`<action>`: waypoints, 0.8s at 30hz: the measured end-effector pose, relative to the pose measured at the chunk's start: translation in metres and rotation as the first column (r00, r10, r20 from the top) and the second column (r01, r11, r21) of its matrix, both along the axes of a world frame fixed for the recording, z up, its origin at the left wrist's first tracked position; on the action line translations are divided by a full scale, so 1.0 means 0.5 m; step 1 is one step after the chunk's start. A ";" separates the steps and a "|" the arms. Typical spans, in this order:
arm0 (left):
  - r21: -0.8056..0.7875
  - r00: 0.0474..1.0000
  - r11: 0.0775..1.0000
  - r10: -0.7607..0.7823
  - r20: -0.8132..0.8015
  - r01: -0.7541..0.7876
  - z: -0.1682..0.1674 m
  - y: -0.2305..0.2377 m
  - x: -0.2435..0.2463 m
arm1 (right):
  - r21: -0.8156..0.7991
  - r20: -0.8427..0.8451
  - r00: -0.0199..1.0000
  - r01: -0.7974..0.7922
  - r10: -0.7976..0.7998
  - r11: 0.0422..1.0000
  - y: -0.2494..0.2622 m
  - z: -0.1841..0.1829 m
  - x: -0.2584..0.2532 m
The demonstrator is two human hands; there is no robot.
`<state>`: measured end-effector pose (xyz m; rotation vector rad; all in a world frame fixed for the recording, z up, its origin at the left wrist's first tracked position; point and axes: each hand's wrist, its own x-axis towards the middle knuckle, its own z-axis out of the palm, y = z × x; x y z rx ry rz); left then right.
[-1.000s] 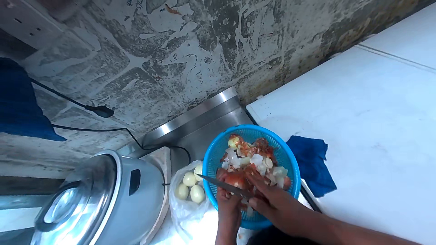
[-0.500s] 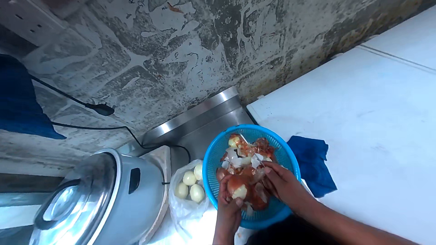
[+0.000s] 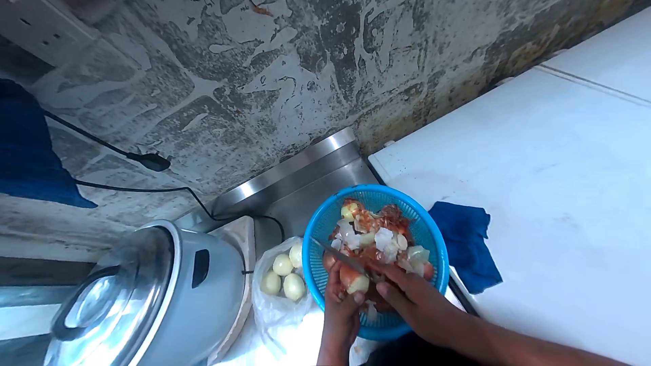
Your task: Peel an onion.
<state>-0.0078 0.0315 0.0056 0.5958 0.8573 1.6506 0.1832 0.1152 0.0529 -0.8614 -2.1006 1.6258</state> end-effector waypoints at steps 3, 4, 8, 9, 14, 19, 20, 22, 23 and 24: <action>0.004 1.000 1.000 0.001 -0.009 -0.001 0.000 0.000 0.001 | -0.022 0.005 1.000 0.014 -0.014 1.000 0.007 -0.005 0.003; -0.003 1.000 1.000 0.013 -0.004 -0.013 0.000 0.000 0.001 | -0.022 -0.007 1.000 0.000 0.000 1.000 0.005 -0.003 0.006; -0.016 1.000 1.000 0.017 0.000 -0.017 -0.004 0.005 -0.003 | -0.006 0.036 0.998 -0.052 0.052 0.999 -0.006 0.005 0.012; -0.018 1.000 1.000 0.015 0.005 -0.015 -0.004 0.007 -0.003 | -0.007 0.056 0.997 -0.055 0.055 0.998 -0.005 0.008 0.012; -0.024 0.999 1.000 0.013 0.033 -0.013 -0.002 0.009 -0.006 | -0.009 0.072 0.995 -0.065 0.065 0.998 -0.003 0.012 0.008; 0.019 1.000 1.000 -0.011 0.016 0.011 -0.002 0.002 -0.007 | -0.131 -0.025 0.999 0.026 -0.029 0.991 0.007 -0.013 0.005; 0.033 1.000 0.999 -0.025 0.003 0.025 -0.003 0.001 -0.006 | -0.170 -0.038 0.998 0.045 -0.052 0.984 0.013 -0.021 0.008; 0.038 1.000 0.999 -0.023 -0.010 0.024 -0.004 0.002 -0.003 | -0.197 -0.040 0.997 0.061 -0.070 0.979 0.020 -0.025 0.014; 0.028 1.000 1.000 -0.009 -0.008 0.009 -0.004 0.002 -0.003 | -0.188 -0.045 0.996 0.063 -0.072 0.980 0.016 -0.022 0.015; 0.011 1.000 1.000 0.009 -0.003 -0.009 -0.003 0.002 -0.003 | -0.165 -0.053 0.997 0.053 -0.063 0.985 0.010 -0.018 0.016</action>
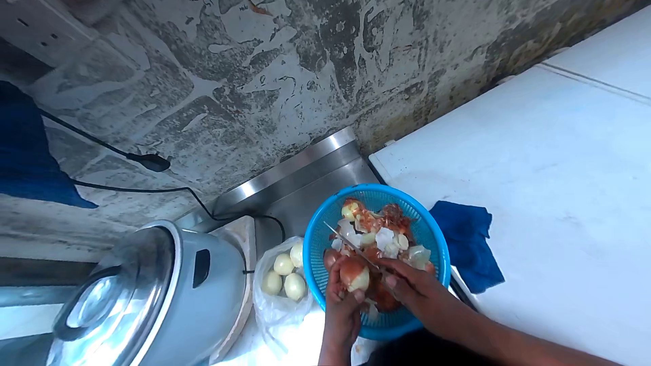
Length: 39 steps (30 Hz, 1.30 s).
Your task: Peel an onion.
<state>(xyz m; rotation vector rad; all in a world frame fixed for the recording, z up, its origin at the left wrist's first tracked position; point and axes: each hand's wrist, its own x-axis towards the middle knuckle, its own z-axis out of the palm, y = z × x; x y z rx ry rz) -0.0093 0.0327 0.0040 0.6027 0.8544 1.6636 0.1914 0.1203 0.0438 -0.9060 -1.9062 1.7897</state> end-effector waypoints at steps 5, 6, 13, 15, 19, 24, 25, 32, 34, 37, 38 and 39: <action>-0.012 1.000 1.000 -0.022 0.017 0.022 0.002 0.003 0.001 | 0.083 0.020 0.997 -0.072 0.071 0.994 -0.010 0.012 -0.005; 0.007 0.999 0.999 -0.050 0.001 0.050 0.000 0.001 0.001 | 0.083 0.029 0.998 -0.064 0.062 0.994 -0.005 0.010 -0.006; 0.077 0.996 0.993 -0.086 0.014 0.084 -0.005 -0.005 -0.007 | -0.102 -0.014 0.989 0.145 -0.147 0.984 0.016 -0.010 -0.002; 0.065 0.996 0.995 -0.076 0.034 0.074 -0.008 -0.006 -0.009 | -0.083 -0.024 0.998 0.060 -0.062 0.995 0.007 0.001 0.008; -0.006 0.998 1.000 -0.023 0.051 0.024 -0.005 0.002 -0.003 | 0.037 0.072 0.992 -0.107 0.104 0.994 -0.015 0.019 0.011; -0.040 1.000 0.999 -0.006 0.026 0.007 -0.002 -0.002 0.001 | 0.088 0.196 0.965 -0.196 0.176 0.977 -0.018 0.030 0.004; -0.043 1.000 0.999 0.004 0.024 -0.003 -0.004 -0.004 0.001 | 0.097 0.218 0.958 -0.209 0.184 0.973 -0.017 0.033 0.003; -0.049 1.000 0.998 0.028 0.004 -0.027 -0.001 -0.005 0.000 | 0.130 0.275 0.939 -0.249 0.206 0.960 -0.014 0.045 -0.016; -0.041 0.999 0.999 0.032 -0.015 -0.032 -0.003 -0.003 -0.001 | 0.141 0.275 0.942 -0.235 0.190 0.962 -0.014 0.045 -0.022; -0.042 0.995 0.999 0.007 -0.099 -0.011 -0.001 -0.005 0.006 | 0.105 0.259 0.952 -0.193 0.161 0.975 -0.008 0.049 -0.029; -0.049 0.994 0.999 0.009 -0.113 -0.015 0.001 -0.006 0.009 | 0.101 0.253 0.954 -0.188 0.158 0.977 -0.006 0.048 -0.030; -0.050 0.993 0.999 0.015 -0.114 -0.021 0.002 -0.006 0.011 | 0.105 0.254 0.954 -0.190 0.158 0.976 -0.005 0.046 -0.030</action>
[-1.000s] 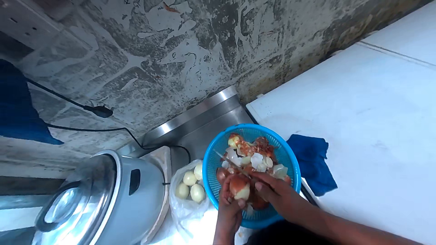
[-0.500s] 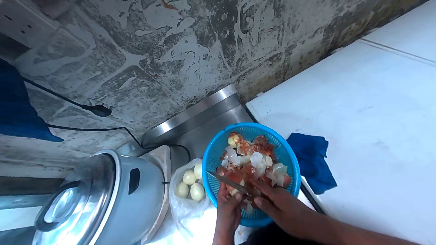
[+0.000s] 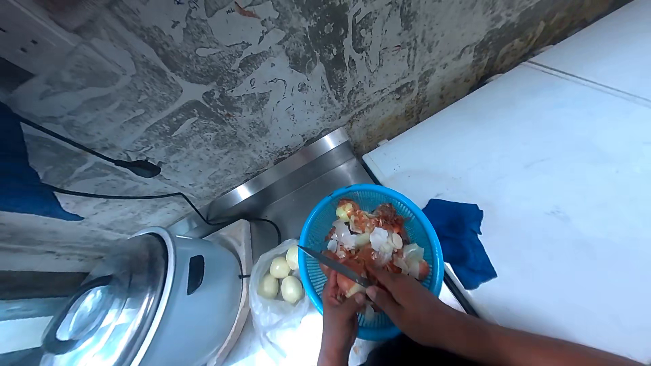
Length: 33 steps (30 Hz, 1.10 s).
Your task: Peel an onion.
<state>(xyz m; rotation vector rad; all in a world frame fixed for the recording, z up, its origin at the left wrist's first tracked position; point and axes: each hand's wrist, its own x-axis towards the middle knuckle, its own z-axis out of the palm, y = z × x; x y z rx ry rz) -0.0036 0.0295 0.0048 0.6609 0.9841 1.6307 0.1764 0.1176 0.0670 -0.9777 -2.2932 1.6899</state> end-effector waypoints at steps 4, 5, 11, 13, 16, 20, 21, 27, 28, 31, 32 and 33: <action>-0.001 0.995 0.998 0.066 0.077 -0.066 -0.001 -0.002 0.001 | 0.043 0.030 0.999 -0.013 0.011 0.999 -0.006 -0.011 0.008; 0.008 0.991 0.997 0.081 0.103 -0.082 -0.003 -0.003 -0.004 | 0.045 0.035 0.999 -0.020 0.018 0.999 -0.008 -0.016 0.013; 0.061 0.990 0.997 -0.052 0.133 0.044 -0.013 -0.008 -0.015 | 0.056 0.028 0.999 -0.033 0.031 0.998 -0.002 -0.016 0.015; 0.058 0.991 0.997 -0.064 0.119 0.057 -0.011 -0.003 -0.011 | 0.057 0.027 0.999 -0.019 0.018 0.998 0.006 -0.015 0.002; 0.048 0.992 0.998 -0.033 0.123 0.027 -0.008 -0.001 -0.013 | 0.055 0.047 0.999 -0.008 0.005 0.998 0.010 -0.012 -0.010; 0.081 0.988 0.995 -0.067 0.141 0.056 -0.010 -0.003 -0.016 | 0.045 -0.010 1.000 0.004 -0.004 0.999 0.007 -0.019 -0.006; 0.084 0.986 0.994 -0.085 0.140 0.074 -0.011 -0.004 -0.018 | 0.034 -0.039 0.999 0.004 -0.003 0.999 0.007 -0.023 -0.003; 0.087 0.986 0.991 -0.112 0.124 0.102 -0.015 -0.001 -0.020 | 0.002 -0.052 0.999 -0.004 0.004 1.000 0.018 -0.029 0.000; 0.089 0.987 0.992 -0.104 0.124 0.094 -0.015 0.000 -0.019 | 0.009 -0.054 0.999 0.005 -0.005 1.000 0.019 -0.033 -0.001; 0.070 0.985 0.996 -0.061 0.163 0.050 -0.015 -0.001 -0.015 | 0.026 -0.054 0.998 0.030 -0.029 0.999 0.018 -0.035 0.001; 0.069 0.981 0.997 -0.056 0.186 0.044 -0.013 -0.002 -0.014 | 0.043 -0.047 0.998 0.032 -0.030 0.999 0.017 -0.035 0.002; 0.069 0.977 0.997 -0.056 0.204 0.042 -0.011 -0.002 -0.012 | 0.059 -0.037 0.999 0.029 -0.027 0.998 0.016 -0.035 0.004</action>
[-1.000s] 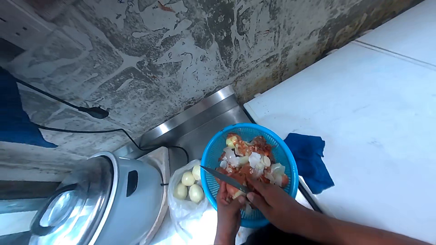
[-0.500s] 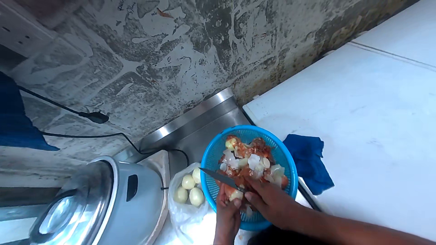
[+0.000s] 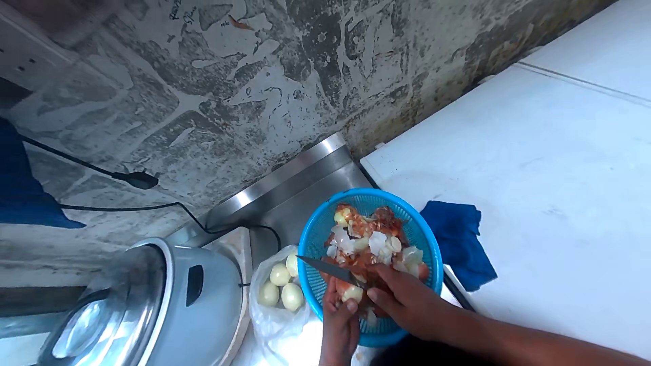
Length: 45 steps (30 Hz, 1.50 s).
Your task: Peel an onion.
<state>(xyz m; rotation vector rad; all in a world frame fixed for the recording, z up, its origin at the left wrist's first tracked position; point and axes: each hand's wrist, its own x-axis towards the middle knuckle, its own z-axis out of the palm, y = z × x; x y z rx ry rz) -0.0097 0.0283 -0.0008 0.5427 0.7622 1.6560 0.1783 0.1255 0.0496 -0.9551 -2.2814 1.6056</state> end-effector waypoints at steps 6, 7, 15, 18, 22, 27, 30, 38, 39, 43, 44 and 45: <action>0.024 0.998 0.999 -0.038 -0.052 0.040 -0.002 -0.003 -0.003 | -0.056 -0.029 0.999 -0.032 0.030 0.998 0.002 -0.002 -0.005; 0.016 0.997 0.999 -0.031 -0.076 0.032 -0.002 -0.002 -0.002 | -0.066 -0.037 0.999 -0.017 0.015 0.998 0.003 -0.005 -0.007; -0.018 0.996 1.000 0.022 -0.089 -0.023 -0.002 0.003 0.003 | -0.271 -0.218 0.969 0.056 -0.118 0.961 0.006 -0.021 -0.013; -0.008 0.999 1.000 0.010 -0.046 -0.010 0.003 0.005 0.003 | -0.181 -0.264 0.956 0.082 -0.129 0.980 0.002 -0.032 -0.017; -0.049 0.993 0.996 0.075 -0.091 -0.080 0.006 0.006 0.015 | 0.015 -0.117 0.991 0.072 -0.070 0.997 -0.004 -0.026 -0.011; -0.034 0.992 0.992 0.125 0.032 -0.124 0.004 -0.004 0.003 | 0.054 0.095 0.995 -0.041 0.036 0.998 -0.004 0.011 -0.001; 0.034 0.999 0.999 0.007 -0.054 -0.005 -0.001 -0.006 0.002 | 0.090 0.018 1.000 0.008 -0.010 0.996 0.001 0.002 -0.007; 0.065 0.992 0.990 -0.121 -0.018 0.122 -0.003 -0.011 0.012 | -0.349 -0.144 0.965 0.158 -0.220 0.924 0.060 -0.018 -0.003; 0.042 0.996 0.995 -0.091 0.014 0.090 -0.005 -0.012 0.011 | -0.307 -0.074 0.974 0.180 -0.212 0.935 0.065 -0.013 0.001; 0.026 0.994 0.999 -0.026 0.106 0.024 -0.006 -0.012 0.010 | -0.199 0.094 0.979 0.197 -0.181 0.960 0.070 0.009 0.020; 0.020 0.992 1.000 -0.012 0.129 0.009 -0.007 -0.013 0.009 | -0.171 0.062 0.979 0.200 -0.192 0.965 0.063 0.011 0.025; 0.014 0.990 1.000 -0.001 0.144 -0.002 -0.008 -0.014 0.009 | -0.141 0.012 0.981 0.194 -0.195 0.971 0.054 0.015 0.030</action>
